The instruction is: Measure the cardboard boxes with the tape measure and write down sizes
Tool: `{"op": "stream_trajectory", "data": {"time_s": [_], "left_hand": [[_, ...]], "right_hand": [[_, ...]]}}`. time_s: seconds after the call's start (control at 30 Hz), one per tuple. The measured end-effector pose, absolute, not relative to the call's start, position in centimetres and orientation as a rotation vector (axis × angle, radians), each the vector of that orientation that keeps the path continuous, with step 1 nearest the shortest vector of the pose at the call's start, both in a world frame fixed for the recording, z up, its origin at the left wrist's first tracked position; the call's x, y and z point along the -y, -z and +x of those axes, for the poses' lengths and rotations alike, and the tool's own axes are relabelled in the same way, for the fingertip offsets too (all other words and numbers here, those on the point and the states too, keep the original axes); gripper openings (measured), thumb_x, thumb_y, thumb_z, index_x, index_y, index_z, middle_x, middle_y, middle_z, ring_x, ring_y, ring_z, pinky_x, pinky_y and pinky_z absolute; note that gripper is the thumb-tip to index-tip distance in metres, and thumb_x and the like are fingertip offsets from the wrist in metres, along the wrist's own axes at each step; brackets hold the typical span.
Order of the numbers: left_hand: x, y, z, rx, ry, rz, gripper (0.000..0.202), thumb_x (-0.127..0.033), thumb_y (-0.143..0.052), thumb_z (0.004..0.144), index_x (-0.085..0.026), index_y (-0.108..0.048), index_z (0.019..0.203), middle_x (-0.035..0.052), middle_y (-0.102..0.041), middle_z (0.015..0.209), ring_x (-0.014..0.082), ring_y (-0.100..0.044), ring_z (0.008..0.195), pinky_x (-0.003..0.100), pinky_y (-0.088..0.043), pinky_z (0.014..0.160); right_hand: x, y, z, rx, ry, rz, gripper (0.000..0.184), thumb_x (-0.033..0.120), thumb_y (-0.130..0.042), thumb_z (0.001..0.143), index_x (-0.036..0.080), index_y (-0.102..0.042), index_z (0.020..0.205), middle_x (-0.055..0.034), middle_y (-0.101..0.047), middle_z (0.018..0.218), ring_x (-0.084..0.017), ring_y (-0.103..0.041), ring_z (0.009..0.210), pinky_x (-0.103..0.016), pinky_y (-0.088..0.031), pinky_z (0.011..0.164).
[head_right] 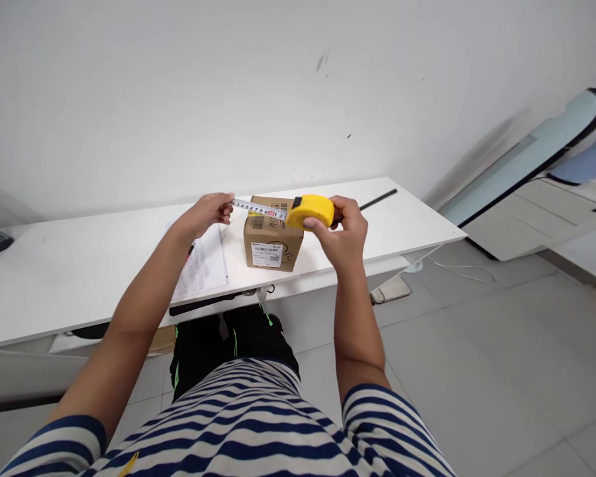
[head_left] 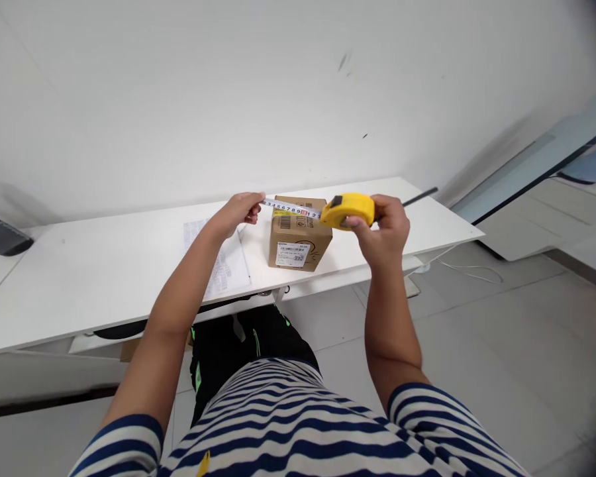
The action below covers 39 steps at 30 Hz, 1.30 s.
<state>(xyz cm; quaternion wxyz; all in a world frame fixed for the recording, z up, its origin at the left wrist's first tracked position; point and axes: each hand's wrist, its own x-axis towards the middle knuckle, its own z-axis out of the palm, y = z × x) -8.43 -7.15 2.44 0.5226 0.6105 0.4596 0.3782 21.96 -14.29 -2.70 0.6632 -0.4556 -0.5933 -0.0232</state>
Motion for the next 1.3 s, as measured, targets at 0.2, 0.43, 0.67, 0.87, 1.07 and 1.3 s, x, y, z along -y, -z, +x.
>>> {"op": "stream_trajectory", "data": {"time_s": [0.2,0.43,0.67,0.87,1.07,1.3], "left_hand": [[2.4,-7.3,-5.7,-1.039,-0.554,1.772,0.027,-0.039,-0.072,0.096,-0.018,-0.063,0.082,0.0049,-0.066,0.087,0.0157,-0.063,0.082,0.035,-0.052,0.087],[-2.5,-5.3,1.3,-1.332,-0.530,2.218,0.038,-0.035,-0.051,0.106,-0.024,-0.045,0.069,0.0056,-0.057,0.078,0.0238,-0.060,0.084,0.043,-0.047,0.094],[-2.0,-2.3,2.0,-1.330,-0.464,2.348,0.035,-0.046,-0.052,0.104,-0.023,-0.052,0.077,0.0096,-0.072,0.094,0.0262,-0.064,0.094,0.038,-0.047,0.090],[-0.2,-2.6,2.4,-1.315,-0.328,2.526,0.034,-0.046,-0.049,0.106,-0.020,-0.063,0.088,0.0159,-0.076,0.111,0.0324,-0.067,0.108,0.041,-0.046,0.098],[0.1,-1.7,1.9,-1.386,-0.387,2.359,0.039,-0.056,-0.044,0.107,-0.023,-0.060,0.097,0.0130,-0.077,0.109,0.0300,-0.066,0.099,0.041,-0.046,0.089],[0.3,-1.7,1.4,-1.339,-0.707,2.298,0.043,-0.054,-0.048,0.108,-0.022,-0.058,0.081,0.0083,-0.075,0.102,0.0243,-0.064,0.096,0.039,-0.045,0.091]], "right_hand": [[19.8,7.4,15.4,1.065,0.462,-1.049,0.063,0.071,-0.086,0.079,0.022,-0.066,0.113,-0.0044,-0.065,0.097,-0.018,-0.061,0.077,-0.031,-0.054,0.060],[18.7,7.7,9.6,0.981,0.550,-1.116,0.039,0.045,-0.079,0.093,0.027,-0.065,0.124,-0.0076,-0.063,0.104,-0.022,-0.069,0.089,-0.040,-0.067,0.071],[18.2,6.5,8.6,1.068,0.549,-1.135,0.025,0.040,-0.078,0.095,0.029,-0.071,0.117,-0.0070,-0.060,0.105,-0.020,-0.071,0.087,-0.036,-0.069,0.072],[18.1,6.7,8.6,1.150,0.422,-1.190,0.040,0.041,-0.080,0.092,0.028,-0.067,0.127,-0.0104,-0.067,0.114,-0.026,-0.076,0.101,-0.040,-0.070,0.079],[18.0,7.0,8.6,1.152,0.275,-1.241,0.043,0.044,-0.074,0.095,0.030,-0.061,0.134,-0.0126,-0.068,0.122,-0.030,-0.074,0.116,-0.049,-0.070,0.091],[17.3,8.6,8.8,1.160,0.330,-1.157,0.054,0.041,-0.074,0.096,0.031,-0.053,0.145,-0.0130,-0.069,0.127,-0.029,-0.073,0.121,-0.053,-0.065,0.105]]}}
